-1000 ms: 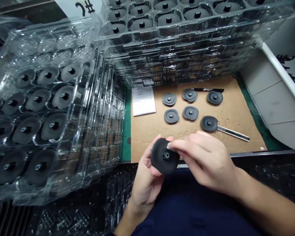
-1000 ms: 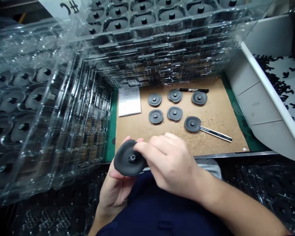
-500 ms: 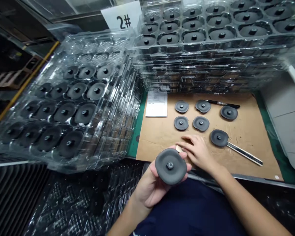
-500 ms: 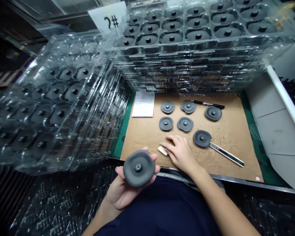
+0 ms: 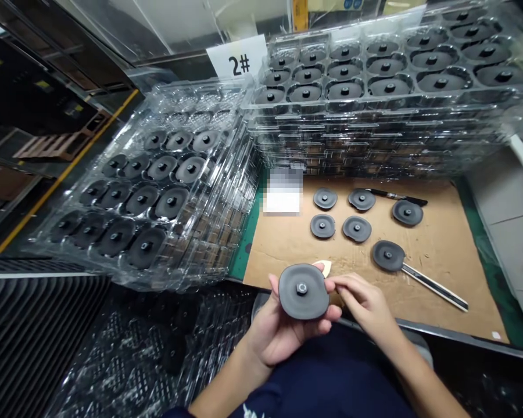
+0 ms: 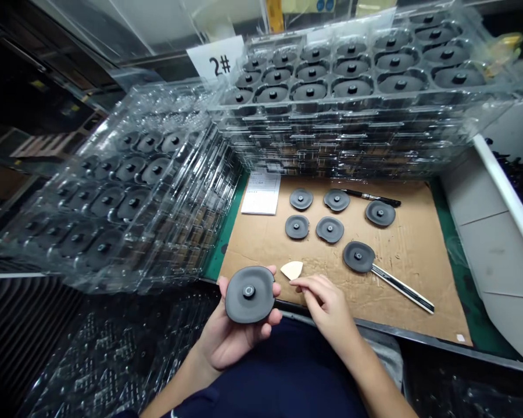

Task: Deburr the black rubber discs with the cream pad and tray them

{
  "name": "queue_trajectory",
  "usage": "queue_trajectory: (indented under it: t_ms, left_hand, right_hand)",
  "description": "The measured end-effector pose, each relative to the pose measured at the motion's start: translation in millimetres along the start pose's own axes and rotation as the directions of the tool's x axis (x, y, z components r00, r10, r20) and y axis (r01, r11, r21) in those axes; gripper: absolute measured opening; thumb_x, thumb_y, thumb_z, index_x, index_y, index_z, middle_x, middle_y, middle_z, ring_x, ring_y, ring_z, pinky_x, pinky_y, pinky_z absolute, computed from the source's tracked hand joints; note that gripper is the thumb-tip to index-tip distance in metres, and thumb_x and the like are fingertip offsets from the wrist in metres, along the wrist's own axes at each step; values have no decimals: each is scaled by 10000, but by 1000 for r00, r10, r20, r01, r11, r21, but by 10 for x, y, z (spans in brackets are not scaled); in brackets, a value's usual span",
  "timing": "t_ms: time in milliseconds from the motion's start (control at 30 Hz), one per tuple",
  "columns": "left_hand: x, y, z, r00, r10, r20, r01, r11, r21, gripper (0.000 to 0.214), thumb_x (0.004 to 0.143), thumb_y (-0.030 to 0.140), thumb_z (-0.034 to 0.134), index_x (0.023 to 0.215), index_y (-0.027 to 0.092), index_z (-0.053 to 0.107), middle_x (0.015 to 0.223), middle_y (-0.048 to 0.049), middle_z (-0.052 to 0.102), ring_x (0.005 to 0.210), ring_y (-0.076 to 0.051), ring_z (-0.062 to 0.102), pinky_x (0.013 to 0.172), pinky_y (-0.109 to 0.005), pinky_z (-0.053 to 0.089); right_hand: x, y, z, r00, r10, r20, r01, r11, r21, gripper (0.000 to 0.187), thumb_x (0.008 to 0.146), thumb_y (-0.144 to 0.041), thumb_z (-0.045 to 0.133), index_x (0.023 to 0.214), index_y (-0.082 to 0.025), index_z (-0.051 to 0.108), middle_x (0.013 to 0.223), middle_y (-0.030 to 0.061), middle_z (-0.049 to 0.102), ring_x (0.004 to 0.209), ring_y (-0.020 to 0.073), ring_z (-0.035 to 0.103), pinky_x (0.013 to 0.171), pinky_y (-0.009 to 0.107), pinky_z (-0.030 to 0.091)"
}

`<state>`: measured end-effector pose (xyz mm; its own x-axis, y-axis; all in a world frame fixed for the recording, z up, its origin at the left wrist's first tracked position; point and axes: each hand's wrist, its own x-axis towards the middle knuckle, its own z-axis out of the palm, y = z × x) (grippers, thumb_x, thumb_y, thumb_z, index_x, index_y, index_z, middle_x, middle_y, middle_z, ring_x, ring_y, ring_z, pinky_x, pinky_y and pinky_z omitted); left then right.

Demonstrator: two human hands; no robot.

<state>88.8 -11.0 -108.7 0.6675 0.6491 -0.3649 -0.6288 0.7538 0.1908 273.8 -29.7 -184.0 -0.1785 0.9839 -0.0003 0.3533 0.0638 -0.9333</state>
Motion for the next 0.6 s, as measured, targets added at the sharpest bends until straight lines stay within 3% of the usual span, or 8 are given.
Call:
queue_trajectory:
  t_ms: [133,233,300,400,500,600]
  left_hand:
    - [48,17,-5,998,54,-28,-52,997,55,602,794,659,395,1185,233,562,1043,-58,656,761,-166,698,557,-167,519]
    - [107,24,-42,974,228,-7,-213,919,332,590,803,626,449,1283,284,441,1096,-61,622,775,-169,683,581,-204,521]
    - [140,30,-71,922,386,40,-318,691,649,709,761,469,645,1361,319,299,1182,-65,575,972,-203,630,817,-297,509]
    - [172,47,-105,850,509,138,-296,245,923,932,708,206,743,1403,335,136,1254,-72,517,1177,-219,493,1042,-396,342]
    - [192,63,-129,798,532,283,-301,-53,952,1001,692,148,741,1414,314,68,1255,-93,499,1163,-222,492,1025,-415,359]
    - [212,67,-150,753,508,419,-341,-244,908,1039,667,135,760,1426,273,63,1246,-113,498,1156,-224,493,1018,-410,367]
  right_hand:
    - [3,30,-42,1000,14,21,-15,1000,27,256,905,-190,430,1032,-221,650,923,58,667,867,175,621,759,304,496]
    - [-12,62,-63,997,71,18,-72,995,76,254,911,-207,431,1035,-230,652,947,54,656,882,165,611,763,277,481]
    - [-40,79,-64,993,114,17,-115,988,107,239,913,-224,440,1018,-236,654,933,44,648,872,157,605,762,264,472]
    - [-79,77,-68,989,150,18,-151,980,128,220,914,-248,455,1016,-243,649,907,32,637,851,150,597,750,255,466]
    - [-84,40,-99,980,194,-54,-185,974,134,217,904,-262,488,1071,-256,627,937,26,633,876,148,595,783,258,460]
    - [-76,-25,-156,965,210,-155,-185,969,161,219,884,-254,536,1086,-277,617,1010,18,626,931,144,587,836,255,453]
